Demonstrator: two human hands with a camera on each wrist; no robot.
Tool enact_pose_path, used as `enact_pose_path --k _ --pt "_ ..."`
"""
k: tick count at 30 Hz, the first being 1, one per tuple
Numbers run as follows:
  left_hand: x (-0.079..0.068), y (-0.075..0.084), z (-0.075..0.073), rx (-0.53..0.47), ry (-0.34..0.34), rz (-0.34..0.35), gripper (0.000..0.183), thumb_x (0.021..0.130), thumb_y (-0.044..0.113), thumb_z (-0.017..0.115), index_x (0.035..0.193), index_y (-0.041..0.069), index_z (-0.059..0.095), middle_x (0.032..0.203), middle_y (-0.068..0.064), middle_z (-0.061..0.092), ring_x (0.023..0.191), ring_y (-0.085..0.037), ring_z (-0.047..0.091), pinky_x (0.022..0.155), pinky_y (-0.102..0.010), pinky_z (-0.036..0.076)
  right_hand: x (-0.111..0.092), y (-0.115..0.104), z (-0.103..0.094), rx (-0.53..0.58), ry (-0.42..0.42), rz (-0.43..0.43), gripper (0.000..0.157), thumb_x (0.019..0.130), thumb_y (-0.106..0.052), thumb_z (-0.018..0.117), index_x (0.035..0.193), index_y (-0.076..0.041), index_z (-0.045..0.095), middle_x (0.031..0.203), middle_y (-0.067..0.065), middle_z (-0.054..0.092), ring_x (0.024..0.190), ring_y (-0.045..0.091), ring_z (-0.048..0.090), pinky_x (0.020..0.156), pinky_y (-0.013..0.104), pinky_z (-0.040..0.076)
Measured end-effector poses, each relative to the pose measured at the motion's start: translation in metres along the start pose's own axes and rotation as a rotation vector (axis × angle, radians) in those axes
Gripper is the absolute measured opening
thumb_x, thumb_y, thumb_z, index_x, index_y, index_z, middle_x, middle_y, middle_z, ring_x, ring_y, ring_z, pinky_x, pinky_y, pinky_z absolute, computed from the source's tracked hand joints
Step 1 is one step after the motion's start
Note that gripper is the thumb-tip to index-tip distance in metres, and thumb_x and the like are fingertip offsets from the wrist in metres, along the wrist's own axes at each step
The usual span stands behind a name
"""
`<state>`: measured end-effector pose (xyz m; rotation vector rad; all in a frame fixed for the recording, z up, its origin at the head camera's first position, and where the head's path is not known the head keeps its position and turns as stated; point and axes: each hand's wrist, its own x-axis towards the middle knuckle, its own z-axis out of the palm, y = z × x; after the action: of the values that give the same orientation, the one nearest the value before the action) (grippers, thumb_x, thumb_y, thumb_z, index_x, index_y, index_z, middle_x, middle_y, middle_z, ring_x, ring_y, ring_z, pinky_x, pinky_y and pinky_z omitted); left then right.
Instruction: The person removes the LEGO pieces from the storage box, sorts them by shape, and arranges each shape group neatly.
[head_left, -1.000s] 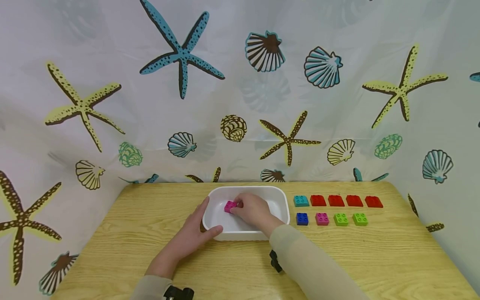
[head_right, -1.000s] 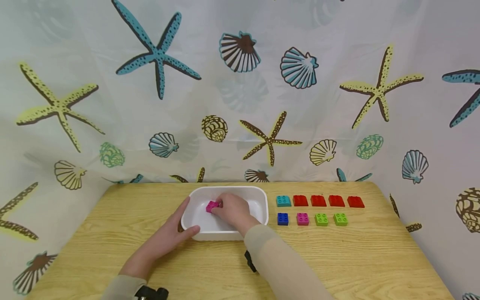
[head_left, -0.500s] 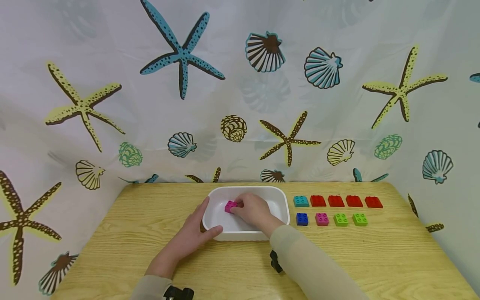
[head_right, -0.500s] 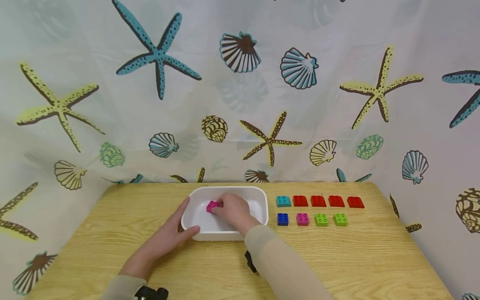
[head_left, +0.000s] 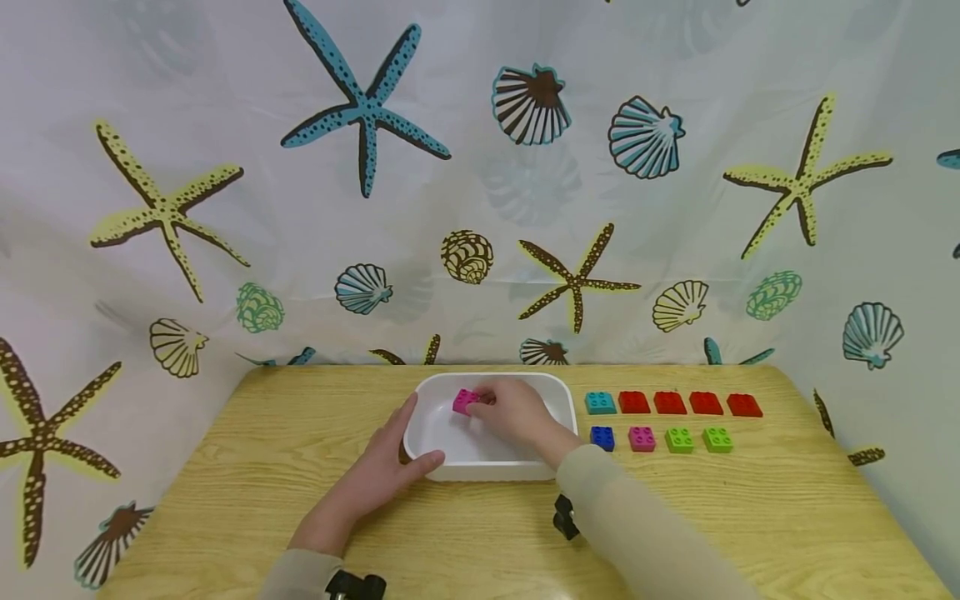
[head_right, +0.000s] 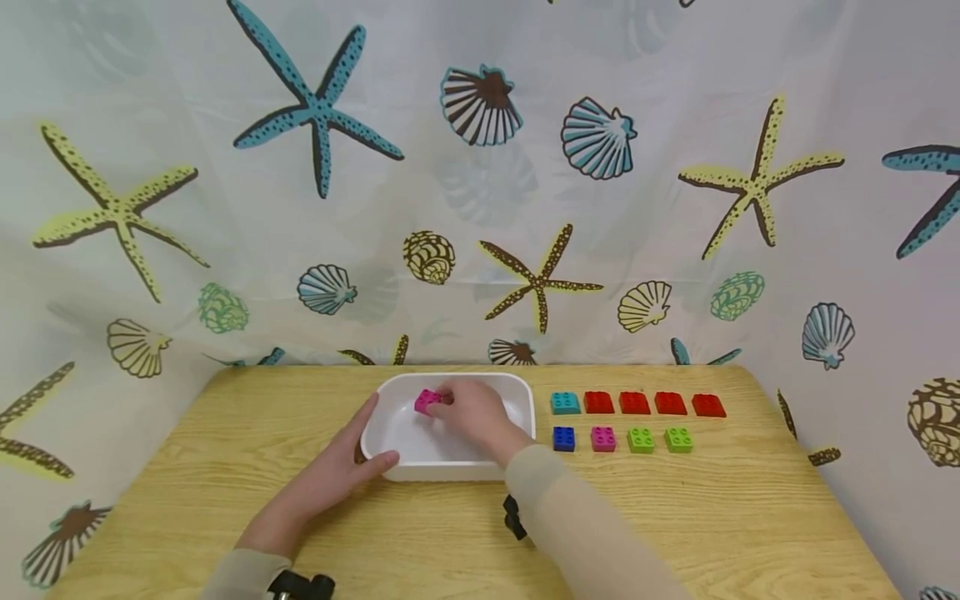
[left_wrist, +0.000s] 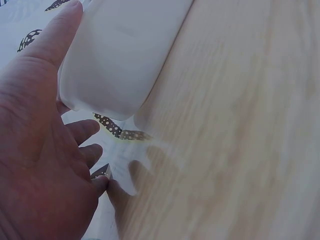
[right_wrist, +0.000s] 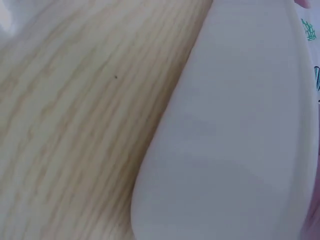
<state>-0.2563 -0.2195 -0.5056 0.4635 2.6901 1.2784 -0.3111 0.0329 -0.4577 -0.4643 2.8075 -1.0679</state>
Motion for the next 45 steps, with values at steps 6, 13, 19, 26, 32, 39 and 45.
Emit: enact_pose_path --k 6,13,19,26,32,39,45 --pt "0.000 -0.001 0.000 0.007 0.000 -0.005 0.113 0.103 0.057 0.075 0.179 0.012 0.003 0.183 -0.020 0.010 0.167 -0.046 0.015 0.131 -0.065 0.020 -0.005 0.000 -0.008 -0.031 -0.012 -0.020 0.027 0.107 -0.026 0.076 0.128 -0.009 0.080 0.112 0.002 0.079 0.106 0.020 0.071 0.101 0.043 0.057" --pt "-0.001 0.002 -0.001 0.012 0.006 0.000 0.114 0.103 0.057 0.075 0.178 0.010 0.004 0.183 -0.021 0.012 0.166 -0.046 0.016 0.131 -0.065 0.020 -0.009 0.005 -0.012 -0.061 -0.010 -0.024 0.026 0.107 -0.026 0.076 0.128 -0.012 0.080 0.110 -0.001 0.078 0.103 0.018 0.069 0.098 0.042 0.058" --pt "-0.001 0.003 -0.002 0.007 0.004 0.000 0.114 0.103 0.057 0.075 0.178 0.009 0.003 0.183 -0.022 0.011 0.167 -0.047 0.014 0.130 -0.065 0.020 -0.015 0.010 -0.018 -0.100 -0.002 -0.044 0.026 0.107 -0.027 0.077 0.128 -0.013 0.080 0.109 -0.002 0.078 0.103 0.016 0.070 0.097 0.041 0.058" --pt "0.001 0.001 -0.001 -0.013 0.000 -0.009 0.116 0.101 0.058 0.076 0.179 0.012 0.003 0.184 -0.019 0.010 0.167 -0.046 0.013 0.131 -0.066 0.019 -0.025 0.012 -0.028 -0.114 0.017 -0.091 0.022 0.107 -0.027 0.078 0.124 -0.014 0.081 0.100 -0.006 0.076 0.090 0.011 0.066 0.085 0.035 0.057" --pt "0.001 -0.003 0.000 -0.003 0.008 0.006 0.116 0.101 0.058 0.077 0.179 0.011 0.004 0.183 -0.019 0.010 0.167 -0.046 0.013 0.131 -0.065 0.018 -0.035 0.013 -0.037 -0.129 0.028 -0.091 0.021 0.107 -0.027 0.078 0.124 -0.015 0.081 0.099 -0.007 0.074 0.091 0.013 0.063 0.084 0.035 0.056" --pt "0.001 -0.003 0.000 -0.009 0.007 -0.005 0.117 0.101 0.059 0.077 0.179 0.012 0.003 0.184 -0.019 0.009 0.167 -0.047 0.012 0.130 -0.067 0.018 -0.048 0.018 -0.048 -0.121 0.026 -0.079 0.022 0.106 -0.027 0.078 0.125 -0.016 0.081 0.101 -0.009 0.072 0.094 0.013 0.063 0.086 0.036 0.056" --pt "0.001 -0.003 0.001 -0.015 0.009 -0.001 0.116 0.101 0.058 0.077 0.179 0.012 0.003 0.184 -0.019 0.009 0.167 -0.046 0.011 0.131 -0.066 0.017 -0.059 0.026 -0.061 -0.111 0.024 -0.067 0.024 0.107 -0.026 0.077 0.128 -0.014 0.080 0.101 -0.009 0.072 0.092 0.013 0.063 0.083 0.035 0.057"
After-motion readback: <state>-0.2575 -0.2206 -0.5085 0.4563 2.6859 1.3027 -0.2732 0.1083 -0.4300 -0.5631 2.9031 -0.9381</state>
